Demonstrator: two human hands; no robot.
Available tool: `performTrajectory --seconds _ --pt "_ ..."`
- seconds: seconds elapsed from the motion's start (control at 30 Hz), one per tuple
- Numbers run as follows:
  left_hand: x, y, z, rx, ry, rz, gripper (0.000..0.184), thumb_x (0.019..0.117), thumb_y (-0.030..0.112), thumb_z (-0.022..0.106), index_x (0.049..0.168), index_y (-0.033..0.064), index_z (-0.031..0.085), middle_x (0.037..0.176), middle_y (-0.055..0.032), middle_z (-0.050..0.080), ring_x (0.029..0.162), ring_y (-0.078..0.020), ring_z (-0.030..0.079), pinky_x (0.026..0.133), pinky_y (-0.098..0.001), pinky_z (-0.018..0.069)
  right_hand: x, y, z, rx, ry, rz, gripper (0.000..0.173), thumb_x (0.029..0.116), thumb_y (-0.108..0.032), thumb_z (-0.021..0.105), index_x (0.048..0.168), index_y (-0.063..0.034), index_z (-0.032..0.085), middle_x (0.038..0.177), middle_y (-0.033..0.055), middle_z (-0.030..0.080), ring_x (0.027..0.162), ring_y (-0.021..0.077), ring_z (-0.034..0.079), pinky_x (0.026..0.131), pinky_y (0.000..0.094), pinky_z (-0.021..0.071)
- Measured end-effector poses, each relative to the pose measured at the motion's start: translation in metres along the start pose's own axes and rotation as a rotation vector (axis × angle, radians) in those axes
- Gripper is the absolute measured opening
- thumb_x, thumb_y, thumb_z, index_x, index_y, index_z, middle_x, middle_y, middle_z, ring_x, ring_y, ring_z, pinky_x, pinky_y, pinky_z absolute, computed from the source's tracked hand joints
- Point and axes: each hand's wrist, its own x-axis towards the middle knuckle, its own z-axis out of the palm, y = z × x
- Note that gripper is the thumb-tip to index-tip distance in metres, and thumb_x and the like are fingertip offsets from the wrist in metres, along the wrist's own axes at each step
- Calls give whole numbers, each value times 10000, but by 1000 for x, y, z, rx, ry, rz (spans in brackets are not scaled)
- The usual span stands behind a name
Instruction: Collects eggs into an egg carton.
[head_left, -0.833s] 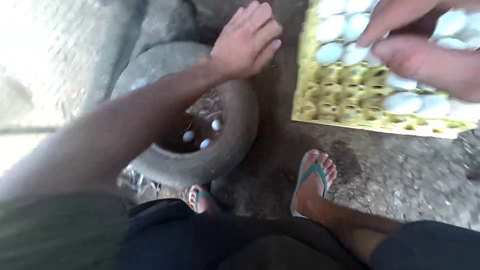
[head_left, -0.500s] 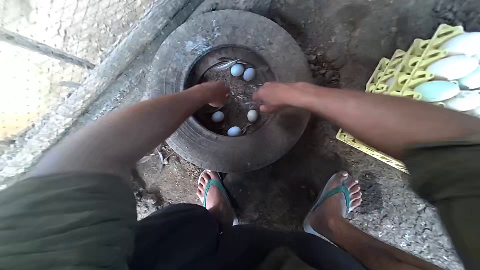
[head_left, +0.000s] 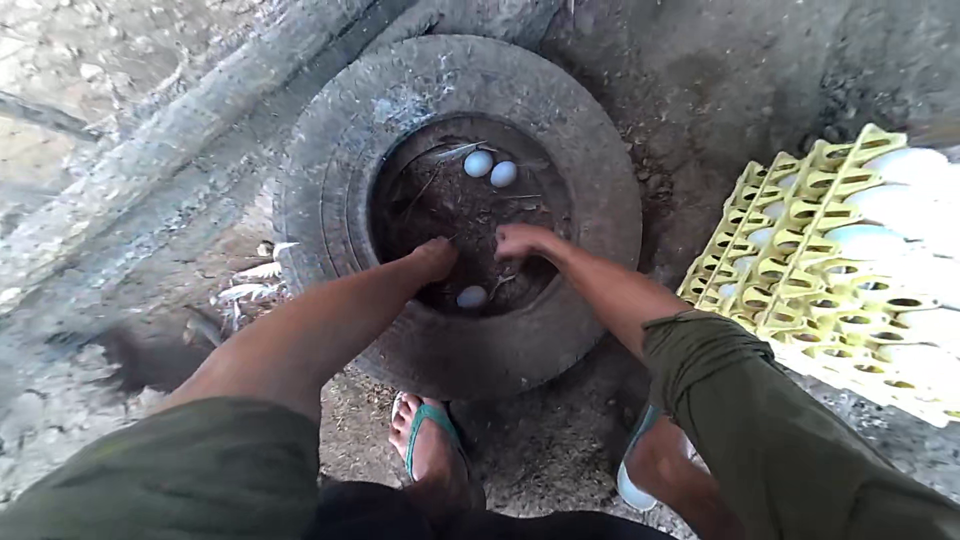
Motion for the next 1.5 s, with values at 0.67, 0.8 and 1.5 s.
performTrajectory --seconds 0.67,0.8,1.5 --pt "-7 77 6 61 -150 99 281 982 170 613 1214 15 648 1264 -236 623 1166 -433 615 849 -633 524 42 -55 -66 -776 247 34 765 952 39 579 1581 -350 383 1504 310 436 1122 541 600 865 672 500" --pt "-2 73 4 59 -184 105 276 950 154 652 1179 2 659 1245 -232 632 1170 -425 612 861 -635 517 36 -51 -56 -755 217 118 747 965 58 562 1569 -349 398 1482 360 417 1179 571 561 897 676 490" --pt "5 44 0 -58 -306 45 265 965 262 611 983 5 672 846 -151 646 761 -293 629 708 -526 510 7 -18 -67 -706 221 -10 679 937 -49 661 1533 -296 451 1196 265 665 1106 493 637 848 652 507"
